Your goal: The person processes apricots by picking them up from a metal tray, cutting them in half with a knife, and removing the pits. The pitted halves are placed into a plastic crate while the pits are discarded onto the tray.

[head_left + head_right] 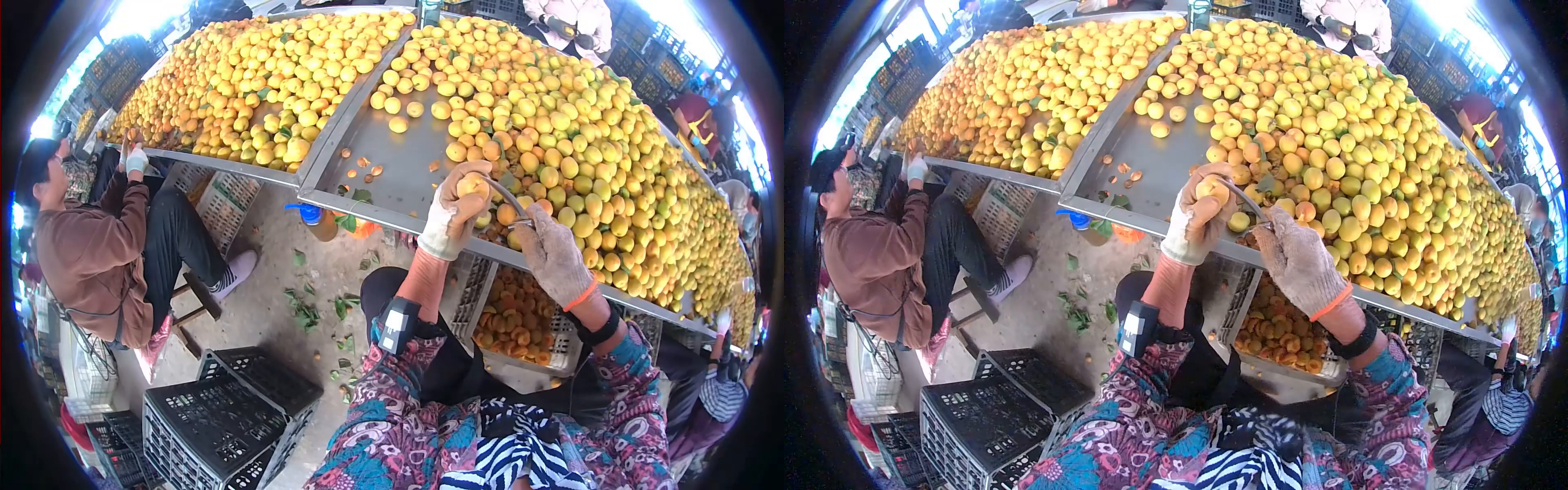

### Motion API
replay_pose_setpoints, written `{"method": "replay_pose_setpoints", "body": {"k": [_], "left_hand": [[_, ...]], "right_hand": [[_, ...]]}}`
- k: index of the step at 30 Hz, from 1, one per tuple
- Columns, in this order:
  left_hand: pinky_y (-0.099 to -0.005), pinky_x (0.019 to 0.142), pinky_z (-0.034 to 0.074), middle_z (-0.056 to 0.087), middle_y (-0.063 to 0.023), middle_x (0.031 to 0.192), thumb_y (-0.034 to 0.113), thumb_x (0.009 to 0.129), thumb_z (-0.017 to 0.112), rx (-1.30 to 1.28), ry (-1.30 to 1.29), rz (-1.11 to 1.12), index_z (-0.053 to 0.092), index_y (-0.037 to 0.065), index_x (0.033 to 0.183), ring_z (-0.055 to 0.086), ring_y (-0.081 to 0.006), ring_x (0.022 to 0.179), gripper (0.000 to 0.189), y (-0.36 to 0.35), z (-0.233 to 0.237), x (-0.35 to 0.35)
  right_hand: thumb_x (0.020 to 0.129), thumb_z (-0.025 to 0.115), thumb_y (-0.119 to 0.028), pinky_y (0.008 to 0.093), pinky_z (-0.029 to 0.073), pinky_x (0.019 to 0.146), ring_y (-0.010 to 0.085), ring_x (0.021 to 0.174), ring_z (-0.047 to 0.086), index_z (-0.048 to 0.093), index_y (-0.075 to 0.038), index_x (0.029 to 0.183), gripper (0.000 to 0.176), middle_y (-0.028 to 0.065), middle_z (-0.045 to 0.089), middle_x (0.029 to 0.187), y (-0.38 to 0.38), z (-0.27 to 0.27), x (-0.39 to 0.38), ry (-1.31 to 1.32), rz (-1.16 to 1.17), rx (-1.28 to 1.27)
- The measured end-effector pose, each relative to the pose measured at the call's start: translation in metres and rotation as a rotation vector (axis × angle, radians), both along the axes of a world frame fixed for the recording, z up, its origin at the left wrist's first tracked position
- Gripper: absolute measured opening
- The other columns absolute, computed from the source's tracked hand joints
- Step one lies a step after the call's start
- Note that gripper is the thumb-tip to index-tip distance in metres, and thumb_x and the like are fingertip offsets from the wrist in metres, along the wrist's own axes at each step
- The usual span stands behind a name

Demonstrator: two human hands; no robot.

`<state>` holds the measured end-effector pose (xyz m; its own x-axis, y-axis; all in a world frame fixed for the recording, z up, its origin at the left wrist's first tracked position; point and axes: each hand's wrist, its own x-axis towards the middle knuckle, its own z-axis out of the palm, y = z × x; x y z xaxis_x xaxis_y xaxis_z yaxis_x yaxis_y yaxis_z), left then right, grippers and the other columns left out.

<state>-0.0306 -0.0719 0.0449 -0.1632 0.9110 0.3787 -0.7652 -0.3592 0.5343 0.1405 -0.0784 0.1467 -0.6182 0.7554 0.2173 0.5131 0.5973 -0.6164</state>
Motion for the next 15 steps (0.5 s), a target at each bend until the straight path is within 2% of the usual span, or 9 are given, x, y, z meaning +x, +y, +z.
{"method": "replay_pose_setpoints", "body": {"k": [4,7,9,12,14,15], "left_hand": [[-0.0211,0.072,0.042,0.053,-0.0050,0.104,0.016,0.080,0.068,-0.033,0.068,0.094,0.053,0.005,0.114,0.051,-0.0087,0.083,0.039,-0.001,0.002,-0.002],[-0.0216,0.077,0.043,0.055,-0.0082,0.111,0.016,0.082,0.066,-0.065,0.052,0.115,0.053,0.006,0.111,0.053,-0.0111,0.091,0.033,-0.001,0.008,0.002],[-0.0222,0.080,0.044,0.055,-0.0102,0.115,0.017,0.084,0.064,-0.103,-0.007,0.068,0.052,0.006,0.111,0.055,-0.0133,0.097,0.032,-0.002,0.010,0.004],[-0.0261,0.087,0.045,0.054,-0.0113,0.117,0.019,0.086,0.063,-0.030,-0.164,-0.184,0.049,0.004,0.114,0.055,-0.0159,0.104,0.035,0.005,0.003,-0.002],[-0.0289,0.091,0.046,0.054,-0.0107,0.118,0.020,0.087,0.063,-0.063,0.041,0.045,0.048,0.003,0.118,0.055,-0.0166,0.105,0.039,0.009,0.002,0.008],[-0.0301,0.092,0.046,0.054,-0.0104,0.118,0.020,0.087,0.063,-0.057,0.072,0.088,0.048,0.002,0.120,0.056,-0.0172,0.105,0.040,0.009,0.003,0.010]], "right_hand": [[0.092,0.055,-0.012,0.0357,0.044,0.051,0.0289,0.054,0.057,0.053,0.001,0.102,0.016,0.0170,0.054,0.062,-0.001,0.001,0.002,-0.015,-0.023,-0.084],[0.092,0.055,-0.011,0.0352,0.043,0.051,0.0280,0.053,0.056,0.052,0.001,0.102,0.015,0.0170,0.053,0.061,-0.001,-0.005,0.000,-0.018,0.034,-0.054],[0.092,0.055,-0.010,0.0354,0.043,0.051,0.0276,0.053,0.055,0.051,0.000,0.101,0.014,0.0168,0.053,0.062,0.002,-0.008,0.000,-0.018,0.001,-0.057],[0.092,0.055,-0.010,0.0362,0.042,0.051,0.0291,0.054,0.056,0.050,0.000,0.099,0.013,0.0173,0.053,0.062,0.008,-0.014,0.000,-0.002,-0.036,-0.049],[0.093,0.054,-0.011,0.0368,0.042,0.051,0.0312,0.055,0.057,0.050,-0.001,0.098,0.012,0.0178,0.052,0.062,0.011,-0.012,0.002,0.001,-0.063,-0.040],[0.093,0.054,-0.011,0.0370,0.042,0.051,0.0323,0.056,0.057,0.050,-0.001,0.097,0.012,0.0181,0.052,0.062,0.012,-0.008,0.002,-0.003,-0.075,-0.036]]}}
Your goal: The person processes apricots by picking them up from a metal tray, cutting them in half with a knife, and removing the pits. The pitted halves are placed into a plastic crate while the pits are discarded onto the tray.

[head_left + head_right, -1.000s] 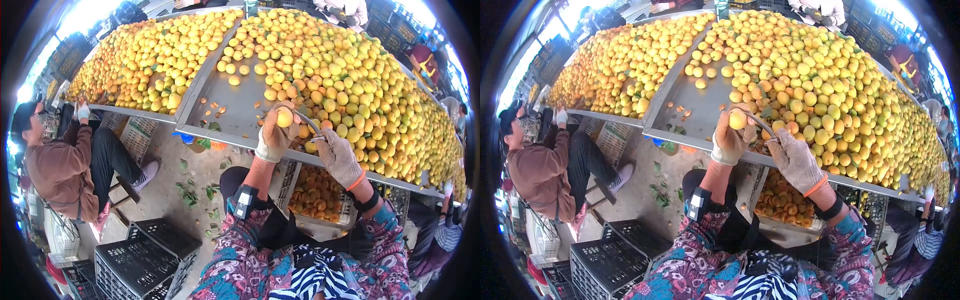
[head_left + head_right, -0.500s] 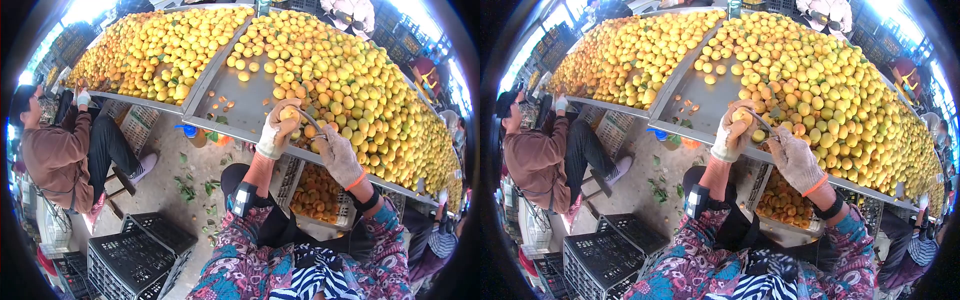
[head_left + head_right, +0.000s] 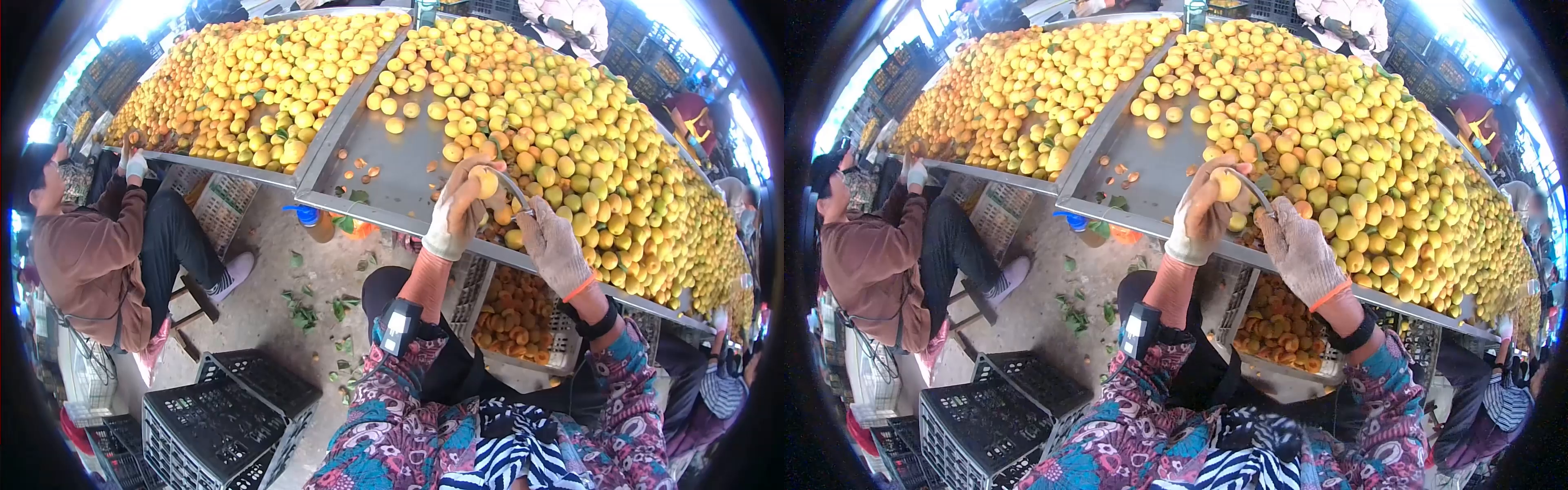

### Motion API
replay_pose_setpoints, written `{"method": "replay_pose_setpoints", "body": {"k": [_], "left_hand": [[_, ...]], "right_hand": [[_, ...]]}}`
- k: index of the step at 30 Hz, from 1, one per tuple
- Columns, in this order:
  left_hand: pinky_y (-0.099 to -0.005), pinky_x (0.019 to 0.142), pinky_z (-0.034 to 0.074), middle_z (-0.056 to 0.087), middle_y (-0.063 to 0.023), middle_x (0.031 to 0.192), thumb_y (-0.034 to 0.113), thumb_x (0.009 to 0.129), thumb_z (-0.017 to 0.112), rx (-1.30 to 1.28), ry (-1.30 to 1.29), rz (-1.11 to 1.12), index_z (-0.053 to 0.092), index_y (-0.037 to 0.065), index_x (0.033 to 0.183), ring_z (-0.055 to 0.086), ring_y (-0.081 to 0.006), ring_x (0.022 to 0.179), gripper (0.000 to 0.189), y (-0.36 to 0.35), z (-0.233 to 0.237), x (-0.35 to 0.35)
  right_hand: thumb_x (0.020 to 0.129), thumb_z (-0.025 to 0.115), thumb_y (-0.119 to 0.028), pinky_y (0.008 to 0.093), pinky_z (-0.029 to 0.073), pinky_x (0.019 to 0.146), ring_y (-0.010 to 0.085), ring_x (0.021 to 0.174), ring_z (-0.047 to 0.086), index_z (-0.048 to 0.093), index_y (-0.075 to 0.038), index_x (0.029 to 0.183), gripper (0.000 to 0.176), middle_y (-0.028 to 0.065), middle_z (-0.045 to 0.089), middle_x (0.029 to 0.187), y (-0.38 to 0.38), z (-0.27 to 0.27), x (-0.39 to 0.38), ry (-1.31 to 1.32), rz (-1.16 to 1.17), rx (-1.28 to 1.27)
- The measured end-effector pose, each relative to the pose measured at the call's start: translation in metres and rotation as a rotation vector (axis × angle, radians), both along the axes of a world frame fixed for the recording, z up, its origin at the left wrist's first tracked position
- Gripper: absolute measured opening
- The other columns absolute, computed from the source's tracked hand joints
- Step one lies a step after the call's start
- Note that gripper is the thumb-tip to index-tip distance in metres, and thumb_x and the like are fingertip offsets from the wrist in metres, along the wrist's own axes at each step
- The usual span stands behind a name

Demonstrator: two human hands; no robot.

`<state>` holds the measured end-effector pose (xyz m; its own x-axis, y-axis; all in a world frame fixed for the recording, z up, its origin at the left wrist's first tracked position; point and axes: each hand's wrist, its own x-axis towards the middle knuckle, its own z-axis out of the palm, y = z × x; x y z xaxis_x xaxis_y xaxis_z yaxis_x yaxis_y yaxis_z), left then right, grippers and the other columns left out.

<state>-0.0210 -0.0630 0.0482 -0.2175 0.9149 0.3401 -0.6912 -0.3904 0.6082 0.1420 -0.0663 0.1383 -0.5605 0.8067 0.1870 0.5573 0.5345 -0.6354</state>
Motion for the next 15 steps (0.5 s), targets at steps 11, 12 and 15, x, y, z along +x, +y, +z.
{"method": "replay_pose_setpoints", "body": {"k": [11,12,15], "left_hand": [[-0.0322,0.100,0.045,0.057,-0.0104,0.120,0.014,0.084,0.067,0.045,-0.003,-0.020,0.050,-0.001,0.124,0.055,-0.0206,0.114,0.045,0.001,0.003,0.001],[-0.0332,0.099,0.045,0.057,-0.0107,0.119,0.015,0.084,0.067,0.042,-0.004,-0.011,0.051,-0.001,0.123,0.055,-0.0211,0.114,0.045,0.001,0.004,0.001],[-0.0352,0.097,0.048,0.058,-0.0117,0.117,0.014,0.084,0.066,0.017,0.013,-0.011,0.052,-0.001,0.120,0.057,-0.0220,0.111,0.041,-0.001,0.003,0.000]], "right_hand": [[0.094,0.053,-0.017,0.0414,0.043,0.051,0.0388,0.062,0.060,0.049,-0.002,0.097,0.016,0.0198,0.054,0.062,-0.003,0.005,-0.002,-0.058,-0.023,0.000],[0.094,0.053,-0.017,0.0423,0.044,0.051,0.0392,0.063,0.060,0.049,-0.002,0.097,0.016,0.0203,0.055,0.063,-0.002,0.005,-0.001,-0.089,-0.031,0.008],[0.093,0.053,-0.018,0.0452,0.045,0.054,0.0403,0.066,0.061,0.050,-0.002,0.099,0.017,0.0219,0.057,0.065,0.004,0.003,0.002,-0.170,-0.031,0.028]]}}
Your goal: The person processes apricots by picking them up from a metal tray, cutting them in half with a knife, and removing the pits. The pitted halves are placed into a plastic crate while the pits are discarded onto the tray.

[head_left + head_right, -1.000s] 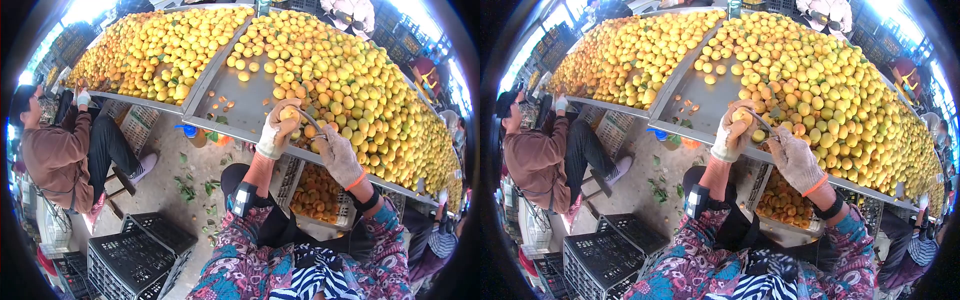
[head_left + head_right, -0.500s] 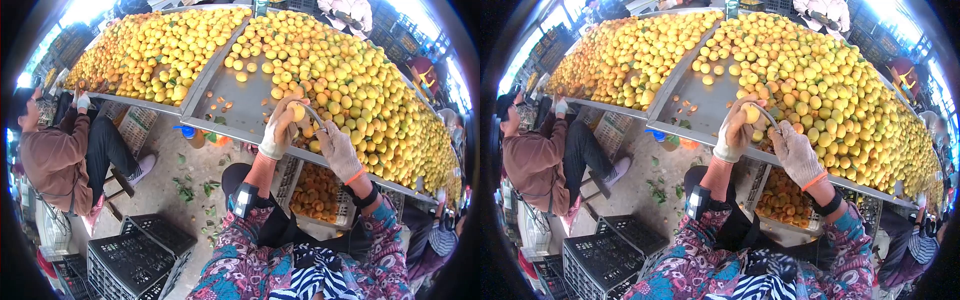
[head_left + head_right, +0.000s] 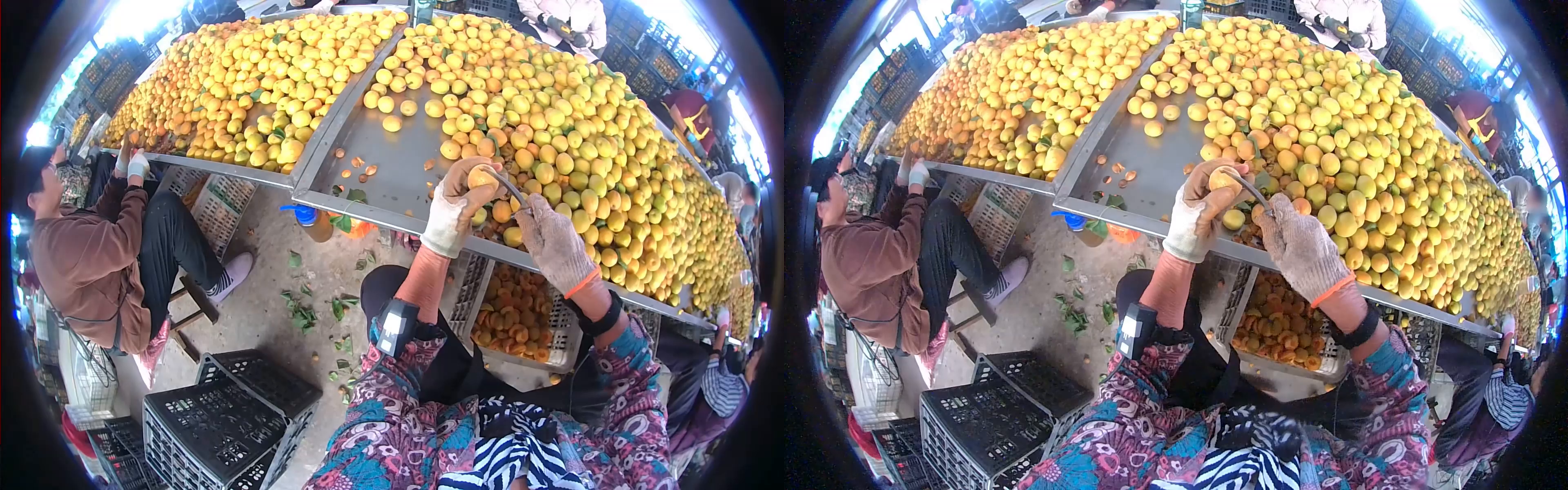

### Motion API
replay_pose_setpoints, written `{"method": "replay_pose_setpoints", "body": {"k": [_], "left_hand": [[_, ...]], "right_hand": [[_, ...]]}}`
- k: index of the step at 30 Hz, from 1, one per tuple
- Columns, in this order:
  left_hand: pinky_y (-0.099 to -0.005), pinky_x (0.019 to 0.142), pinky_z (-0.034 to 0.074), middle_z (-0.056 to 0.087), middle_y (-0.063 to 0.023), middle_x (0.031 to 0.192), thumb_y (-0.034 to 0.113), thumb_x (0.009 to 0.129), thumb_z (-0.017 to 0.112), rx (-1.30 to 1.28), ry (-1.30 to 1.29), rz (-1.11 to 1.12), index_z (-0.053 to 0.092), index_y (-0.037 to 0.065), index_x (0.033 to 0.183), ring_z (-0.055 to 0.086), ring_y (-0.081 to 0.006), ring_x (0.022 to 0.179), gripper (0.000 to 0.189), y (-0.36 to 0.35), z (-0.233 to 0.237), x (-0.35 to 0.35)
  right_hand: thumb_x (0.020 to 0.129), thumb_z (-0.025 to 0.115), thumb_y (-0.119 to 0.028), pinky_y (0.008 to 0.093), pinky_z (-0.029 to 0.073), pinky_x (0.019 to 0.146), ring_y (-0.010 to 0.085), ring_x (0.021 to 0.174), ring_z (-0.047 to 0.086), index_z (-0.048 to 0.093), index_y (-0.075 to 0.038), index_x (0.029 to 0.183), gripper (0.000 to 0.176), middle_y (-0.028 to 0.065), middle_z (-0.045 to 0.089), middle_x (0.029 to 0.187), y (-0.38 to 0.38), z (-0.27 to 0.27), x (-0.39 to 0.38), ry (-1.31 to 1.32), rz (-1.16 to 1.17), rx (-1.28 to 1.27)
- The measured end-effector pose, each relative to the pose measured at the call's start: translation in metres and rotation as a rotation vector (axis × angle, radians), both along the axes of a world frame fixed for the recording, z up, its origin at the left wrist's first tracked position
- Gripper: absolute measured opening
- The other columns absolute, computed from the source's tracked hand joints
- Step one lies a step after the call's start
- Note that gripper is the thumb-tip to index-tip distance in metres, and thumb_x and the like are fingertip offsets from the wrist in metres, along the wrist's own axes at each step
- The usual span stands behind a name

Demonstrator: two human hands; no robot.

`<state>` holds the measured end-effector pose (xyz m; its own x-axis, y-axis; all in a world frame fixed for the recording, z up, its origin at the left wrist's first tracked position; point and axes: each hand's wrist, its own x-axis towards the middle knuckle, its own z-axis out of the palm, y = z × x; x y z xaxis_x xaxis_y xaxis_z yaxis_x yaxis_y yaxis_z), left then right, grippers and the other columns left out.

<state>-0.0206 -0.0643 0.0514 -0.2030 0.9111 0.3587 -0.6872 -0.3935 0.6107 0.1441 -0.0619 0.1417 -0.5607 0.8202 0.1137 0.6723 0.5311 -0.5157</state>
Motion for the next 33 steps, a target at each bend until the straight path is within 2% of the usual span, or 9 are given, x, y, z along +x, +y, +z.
{"method": "replay_pose_setpoints", "body": {"k": [7,15,21,22,25,26,29,32,33], "left_hand": [[-0.0362,0.094,0.050,0.060,-0.0112,0.112,0.011,0.083,0.066,-0.040,0.167,0.036,0.055,-0.002,0.115,0.059,-0.0210,0.106,0.037,-0.004,0.003,-0.005],[-0.0353,0.090,0.052,0.063,-0.0128,0.105,0.011,0.083,0.066,-0.070,0.259,0.091,0.056,-0.002,0.113,0.062,-0.0217,0.100,0.034,0.003,-0.005,0.001],[-0.0349,0.089,0.051,0.063,-0.0157,0.103,0.029,0.086,0.065,-0.113,-0.141,0.083,0.050,-0.001,0.114,0.063,-0.0217,0.098,0.044,0.009,0.003,0.032],[-0.0360,0.089,0.051,0.063,-0.0152,0.102,0.040,0.089,0.058,-0.132,-0.107,0.137,0.048,0.000,0.114,0.063,-0.0231,0.097,0.048,0.014,0.000,0.037],[-0.0347,0.081,0.051,0.062,-0.0159,0.103,0.043,0.094,0.049,-0.068,0.015,0.320,0.050,0.001,0.109,0.063,-0.0254,0.091,0.044,0.036,-0.029,0.043],[-0.0356,0.088,0.050,0.062,-0.0149,0.103,0.044,0.094,0.043,-0.222,0.397,0.466,0.048,-0.001,0.112,0.062,-0.0252,0.097,0.049,0.032,-0.032,0.037],[-0.0345,0.088,0.049,0.061,-0.0116,0.101,0.041,0.095,0.042,-0.281,-0.310,0.110,0.048,-0.001,0.112,0.061,-0.0237,0.099,0.046,0.040,-0.025,0.050],[-0.0352,0.090,0.049,0.060,-0.0100,0.094,0.043,0.096,0.042,-0.211,-0.220,0.133,0.048,-0.001,0.112,0.062,-0.0247,0.099,0.047,0.039,-0.021,0.043],[-0.0354,0.090,0.049,0.060,-0.0100,0.091,0.044,0.096,0.042,-0.186,-0.192,0.147,0.048,0.000,0.112,0.062,-0.0253,0.099,0.048,0.040,-0.019,0.040]], "right_hand": [[0.093,0.053,-0.020,0.0479,0.046,0.057,0.0426,0.071,0.061,0.050,-0.004,0.101,0.019,0.0239,0.058,0.069,0.003,0.012,0.007,-0.084,0.041,-0.027],[0.093,0.054,-0.018,0.0447,0.045,0.055,0.0435,0.069,0.060,0.050,-0.002,0.100,0.018,0.0230,0.057,0.067,0.011,0.005,0.014,-0.068,0.047,-0.101],[0.093,0.053,-0.017,0.0437,0.047,0.059,0.0416,0.075,0.062,0.049,-0.002,0.105,0.019,0.0256,0.059,0.076,0.019,-0.034,0.000,0.116,-0.017,-0.072],[0.093,0.052,-0.018,0.0443,0.047,0.060,0.0421,0.077,0.062,0.049,-0.003,0.106,0.020,0.0261,0.060,0.078,0.017,-0.041,-0.007,0.212,-0.013,-0.049],[0.093,0.051,-0.018,0.0473,0.049,0.065,0.0440,0.080,0.062,0.044,-0.004,0.125,0.035,0.0268,0.062,0.083,0.025,-0.078,-0.016,0.265,-0.037,0.022],[0.093,0.050,-0.018,0.0476,0.050,0.065,0.0443,0.080,0.061,0.042,-0.005,0.128,0.039,0.0267,0.063,0.082,0.027,-0.081,-0.018,0.202,-0.048,0.014],[0.092,0.051,-0.018,0.0494,0.050,0.065,0.0445,0.078,0.061,0.038,-0.006,0.135,0.047,0.0268,0.062,0.079,0.032,-0.075,-0.017,0.112,-0.034,0.016],[0.092,0.049,-0.014,0.0440,0.050,0.069,0.0413,0.084,0.063,0.038,-0.005,0.138,0.048,0.0273,0.062,0.087,0.037,-0.041,-0.013,-0.005,0.013,-0.006],[0.092,0.049,-0.017,0.0456,0.050,0.067,0.0419,0.082,0.062,0.039,-0.005,0.136,0.047,0.0268,0.062,0.084,0.036,-0.033,-0.013,-0.049,0.010,-0.004]]}}
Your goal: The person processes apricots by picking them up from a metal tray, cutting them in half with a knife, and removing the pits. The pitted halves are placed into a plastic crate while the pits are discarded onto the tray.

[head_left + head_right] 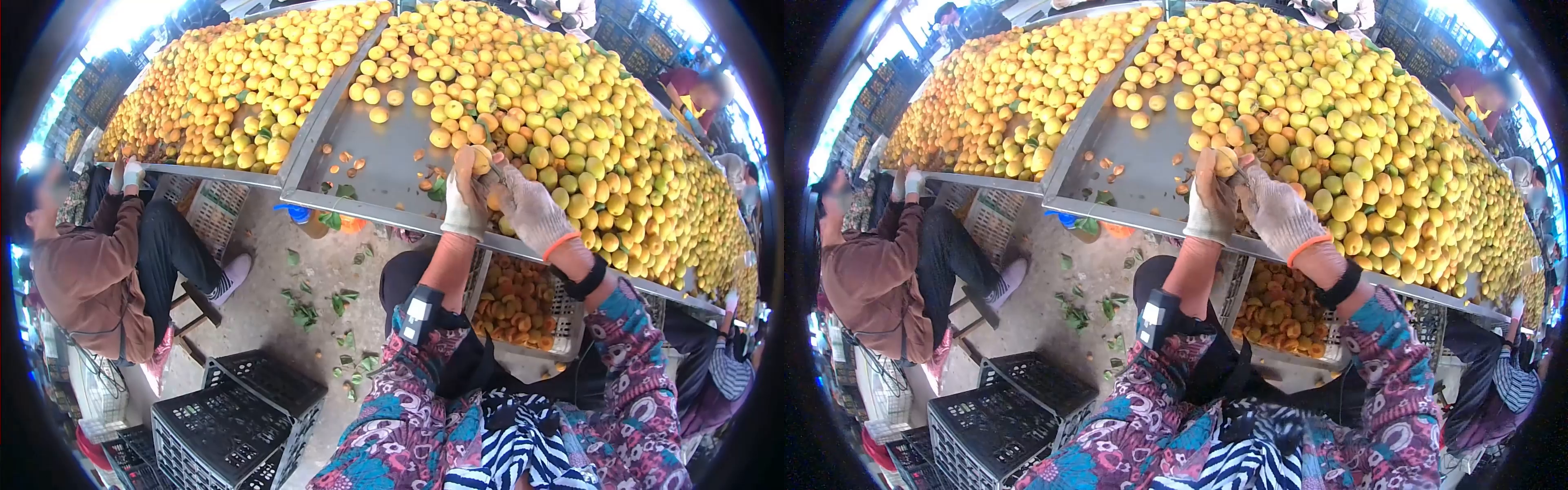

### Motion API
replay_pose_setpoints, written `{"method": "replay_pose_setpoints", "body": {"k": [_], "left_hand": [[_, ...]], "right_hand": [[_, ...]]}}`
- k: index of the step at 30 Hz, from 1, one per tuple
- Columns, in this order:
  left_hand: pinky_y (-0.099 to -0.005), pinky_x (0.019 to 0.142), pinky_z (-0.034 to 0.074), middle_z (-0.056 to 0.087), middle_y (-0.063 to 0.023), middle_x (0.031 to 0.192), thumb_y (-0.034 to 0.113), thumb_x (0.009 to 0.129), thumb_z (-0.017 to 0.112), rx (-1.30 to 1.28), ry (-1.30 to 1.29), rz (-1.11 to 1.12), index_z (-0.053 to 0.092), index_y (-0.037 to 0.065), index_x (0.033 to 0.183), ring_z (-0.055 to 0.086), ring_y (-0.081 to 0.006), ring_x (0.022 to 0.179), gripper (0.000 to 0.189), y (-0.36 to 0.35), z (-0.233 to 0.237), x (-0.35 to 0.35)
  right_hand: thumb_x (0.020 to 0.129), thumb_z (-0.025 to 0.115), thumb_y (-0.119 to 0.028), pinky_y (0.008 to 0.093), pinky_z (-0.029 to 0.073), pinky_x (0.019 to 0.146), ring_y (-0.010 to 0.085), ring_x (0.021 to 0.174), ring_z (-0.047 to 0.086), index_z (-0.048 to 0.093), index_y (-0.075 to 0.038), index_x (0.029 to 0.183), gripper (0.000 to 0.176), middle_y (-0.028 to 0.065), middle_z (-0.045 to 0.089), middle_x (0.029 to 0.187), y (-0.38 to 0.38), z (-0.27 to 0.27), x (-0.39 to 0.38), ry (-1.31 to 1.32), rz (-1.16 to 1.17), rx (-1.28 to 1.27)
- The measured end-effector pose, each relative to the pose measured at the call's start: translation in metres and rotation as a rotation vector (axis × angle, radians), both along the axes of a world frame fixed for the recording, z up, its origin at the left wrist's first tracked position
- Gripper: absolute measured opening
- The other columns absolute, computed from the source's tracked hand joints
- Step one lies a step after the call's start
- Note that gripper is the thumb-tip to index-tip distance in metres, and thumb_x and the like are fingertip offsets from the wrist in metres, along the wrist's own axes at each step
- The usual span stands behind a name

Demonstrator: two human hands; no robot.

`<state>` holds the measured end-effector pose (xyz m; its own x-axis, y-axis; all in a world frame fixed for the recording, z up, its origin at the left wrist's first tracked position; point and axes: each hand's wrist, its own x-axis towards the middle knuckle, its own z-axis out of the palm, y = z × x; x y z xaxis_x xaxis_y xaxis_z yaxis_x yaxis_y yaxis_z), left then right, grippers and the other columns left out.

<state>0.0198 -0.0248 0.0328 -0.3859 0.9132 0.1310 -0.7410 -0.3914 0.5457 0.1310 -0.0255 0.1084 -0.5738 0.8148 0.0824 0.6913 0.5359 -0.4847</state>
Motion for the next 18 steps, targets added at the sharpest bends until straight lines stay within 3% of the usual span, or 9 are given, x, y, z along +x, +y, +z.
{"method": "replay_pose_setpoints", "body": {"k": [1,6,10,13,16,18], "left_hand": [[-0.0348,0.085,0.048,0.061,-0.0126,0.100,0.044,0.092,0.050,-0.035,-0.051,-0.020,0.051,0.004,0.096,0.063,-0.0231,0.092,0.040,0.000,0.003,-0.001],[-0.0308,0.073,0.048,0.054,-0.0040,0.084,0.033,0.091,0.055,-0.027,0.115,0.103,0.048,0.004,0.082,0.061,-0.0183,0.085,0.031,0.007,-0.020,-0.005],[-0.0268,0.061,0.046,0.053,-0.0002,0.079,0.022,0.091,0.056,-0.216,0.212,0.192,0.052,0.003,0.083,0.058,-0.0126,0.074,0.021,-0.001,-0.012,-0.012],[-0.0253,0.055,0.042,0.052,0.0012,0.074,0.022,0.089,0.060,-0.464,0.135,0.033,0.057,0.005,0.088,0.052,-0.0092,0.064,0.017,-0.006,0.000,-0.021],[-0.0221,0.048,0.036,0.050,0.0039,0.069,0.030,0.087,0.064,-0.366,0.123,0.149,0.061,0.008,0.093,0.046,-0.0053,0.056,0.024,0.010,-0.032,-0.017],[-0.0205,0.049,0.035,0.047,0.0042,0.067,0.034,0.087,0.060,-0.250,0.293,0.339,0.060,0.007,0.088,0.045,-0.0052,0.056,0.027,0.016,-0.040,-0.013]], "right_hand": [[0.092,0.050,-0.021,0.0472,0.050,0.066,0.0426,0.079,0.062,0.040,-0.006,0.134,0.046,0.0264,0.063,0.081,-0.002,0.005,-0.002,-0.042,-0.002,0.002],[0.092,0.051,-0.027,0.0491,0.051,0.065,0.0429,0.075,0.062,0.044,-0.006,0.128,0.042,0.0250,0.063,0.076,-0.001,-0.025,-0.011,-0.084,-0.039,0.039],[0.092,0.051,-0.022,0.0484,0.049,0.066,0.0410,0.078,0.063,0.048,-0.004,0.124,0.037,0.0248,0.063,0.078,0.004,-0.024,-0.009,-0.116,0.058,0.130],[0.092,0.051,-0.025,0.0497,0.050,0.065,0.0420,0.076,0.062,0.051,-0.004,0.112,0.029,0.0247,0.062,0.076,0.003,0.000,-0.012,-0.167,0.063,0.072],[0.093,0.050,-0.028,0.0505,0.050,0.064,0.0426,0.075,0.062,0.051,-0.004,0.103,0.026,0.0244,0.062,0.075,0.001,-0.014,-0.010,-0.116,0.050,0.064],[0.094,0.050,-0.029,0.0502,0.050,0.064,0.0424,0.076,0.063,0.050,-0.003,0.101,0.027,0.0241,0.062,0.075,0.001,-0.018,-0.011,-0.078,0.050,0.086]]}}
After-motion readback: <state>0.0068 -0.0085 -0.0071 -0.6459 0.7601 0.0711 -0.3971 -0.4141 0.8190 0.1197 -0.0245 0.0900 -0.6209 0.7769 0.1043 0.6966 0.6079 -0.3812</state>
